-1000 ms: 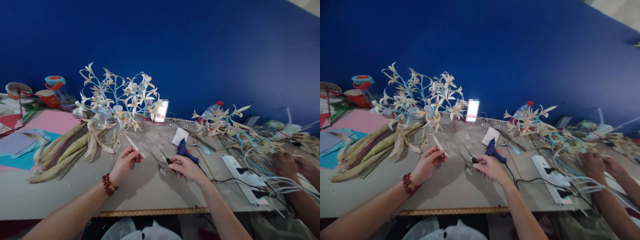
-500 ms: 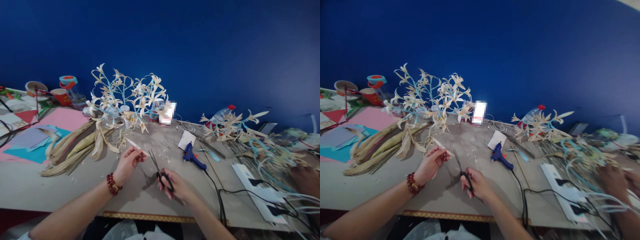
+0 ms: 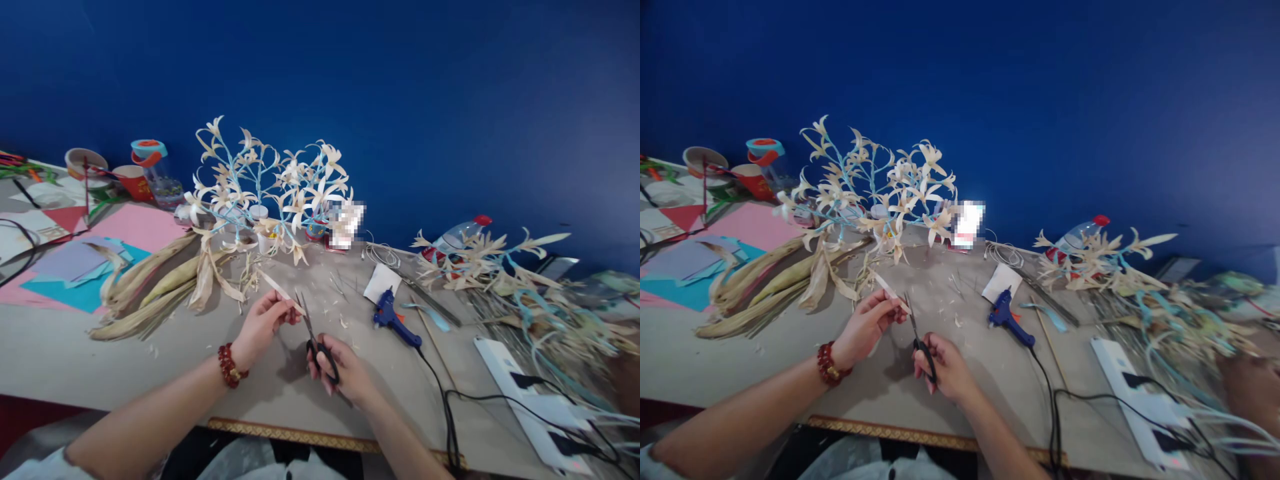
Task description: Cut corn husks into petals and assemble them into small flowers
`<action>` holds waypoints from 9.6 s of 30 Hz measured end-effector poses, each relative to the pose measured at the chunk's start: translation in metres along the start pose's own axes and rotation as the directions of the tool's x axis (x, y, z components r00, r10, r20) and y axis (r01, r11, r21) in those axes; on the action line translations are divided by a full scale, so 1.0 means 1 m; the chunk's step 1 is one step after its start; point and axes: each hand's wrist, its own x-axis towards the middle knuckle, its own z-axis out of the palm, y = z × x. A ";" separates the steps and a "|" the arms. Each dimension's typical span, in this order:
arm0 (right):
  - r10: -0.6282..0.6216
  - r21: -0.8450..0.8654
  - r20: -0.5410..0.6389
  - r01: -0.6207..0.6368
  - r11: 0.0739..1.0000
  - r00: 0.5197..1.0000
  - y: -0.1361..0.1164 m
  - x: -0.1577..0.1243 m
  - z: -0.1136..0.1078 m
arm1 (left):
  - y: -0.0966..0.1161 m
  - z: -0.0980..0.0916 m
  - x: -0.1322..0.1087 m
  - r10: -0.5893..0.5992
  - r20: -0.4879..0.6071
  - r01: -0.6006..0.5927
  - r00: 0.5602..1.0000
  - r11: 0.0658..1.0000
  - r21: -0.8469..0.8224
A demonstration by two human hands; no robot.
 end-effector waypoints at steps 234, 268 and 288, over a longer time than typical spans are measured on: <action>-0.024 0.003 -0.045 0.024 1.000 0.999 0.013 0.002 -0.016 | 0.012 0.000 -0.004 -0.067 0.317 -0.132 0.946 0.815 0.564; -0.249 0.137 -0.306 0.302 0.943 0.919 -0.004 0.000 -0.010 | 0.003 0.012 -0.012 -0.337 0.326 0.125 0.883 0.838 0.531; -0.082 -0.003 -0.093 0.082 0.997 0.992 0.013 0.002 -0.002 | -0.001 0.007 -0.011 -0.031 0.117 -0.008 0.993 0.948 0.318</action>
